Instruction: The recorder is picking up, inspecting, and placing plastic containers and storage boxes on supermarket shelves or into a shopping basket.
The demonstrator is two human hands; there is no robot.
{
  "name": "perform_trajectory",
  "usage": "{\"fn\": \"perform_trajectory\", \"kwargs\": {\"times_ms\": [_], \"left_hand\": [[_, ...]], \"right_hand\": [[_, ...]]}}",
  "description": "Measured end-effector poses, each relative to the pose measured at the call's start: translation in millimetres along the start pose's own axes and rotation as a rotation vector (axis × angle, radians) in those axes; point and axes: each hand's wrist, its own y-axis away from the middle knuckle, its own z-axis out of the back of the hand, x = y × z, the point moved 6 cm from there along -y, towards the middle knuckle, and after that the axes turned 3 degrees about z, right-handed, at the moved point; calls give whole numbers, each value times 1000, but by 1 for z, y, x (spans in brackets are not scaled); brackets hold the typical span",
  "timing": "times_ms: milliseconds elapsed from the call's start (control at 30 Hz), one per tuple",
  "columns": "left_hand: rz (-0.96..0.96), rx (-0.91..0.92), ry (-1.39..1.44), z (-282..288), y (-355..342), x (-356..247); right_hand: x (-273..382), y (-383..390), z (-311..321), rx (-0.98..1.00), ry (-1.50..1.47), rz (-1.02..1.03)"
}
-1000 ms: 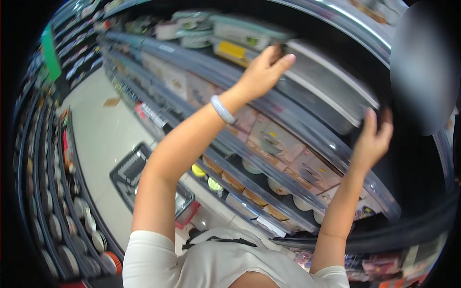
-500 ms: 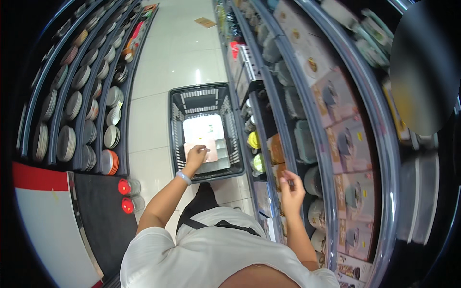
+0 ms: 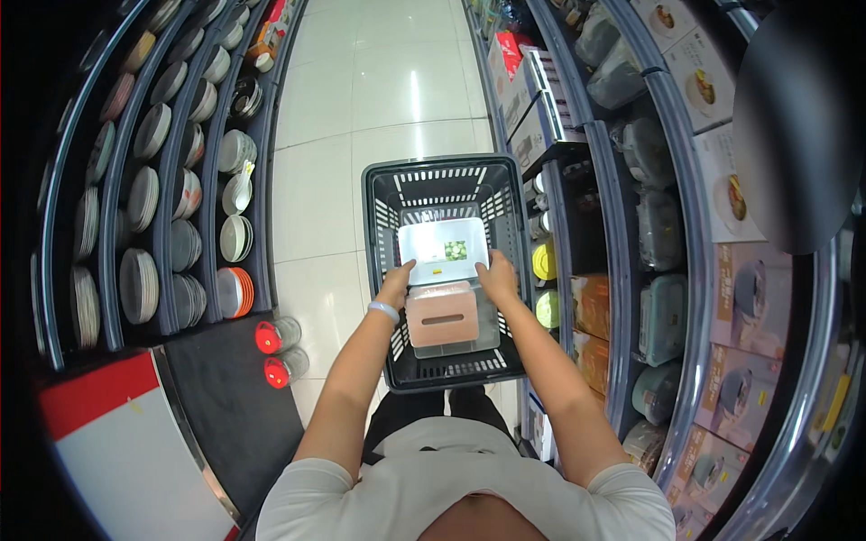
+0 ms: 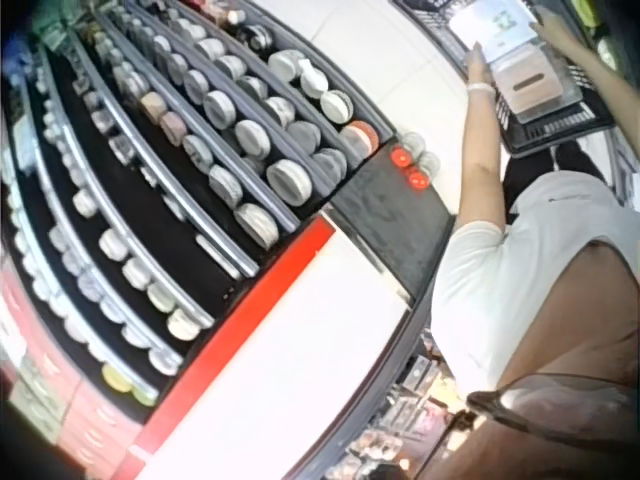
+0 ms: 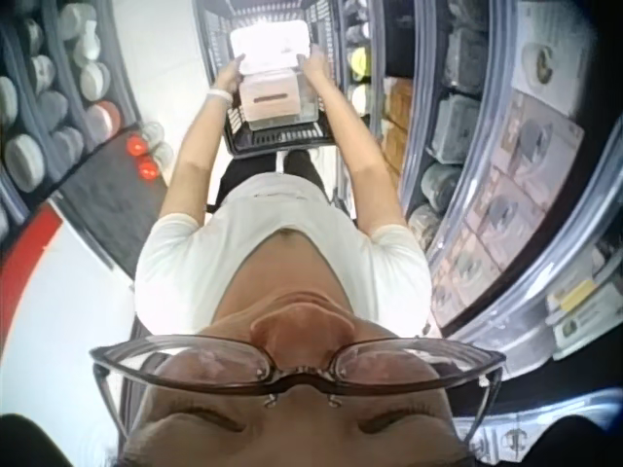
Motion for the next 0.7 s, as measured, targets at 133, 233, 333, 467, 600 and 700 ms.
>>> {"fn": "perform_trajectory", "kwargs": {"times_ms": [133,233,333,467,600,700], "left_hand": [[68,-87,21,-17,-8,-4],[109,-152,93,-12,-24,3],[194,-5,61,-21,-34,6],[223,-14,-33,-32,-44,6],[120,-260,-269,-3,-106,54],[68,-271,-311,7,-115,62]], "right_hand": [[-38,-33,-43,141,142,-155],[-50,-44,-64,214,202,-211],[-61,-48,-76,247,205,-281],[-76,-48,-77,237,153,-400],[-68,-46,-88,244,123,-393],[-64,-50,-87,260,92,-367]]}}
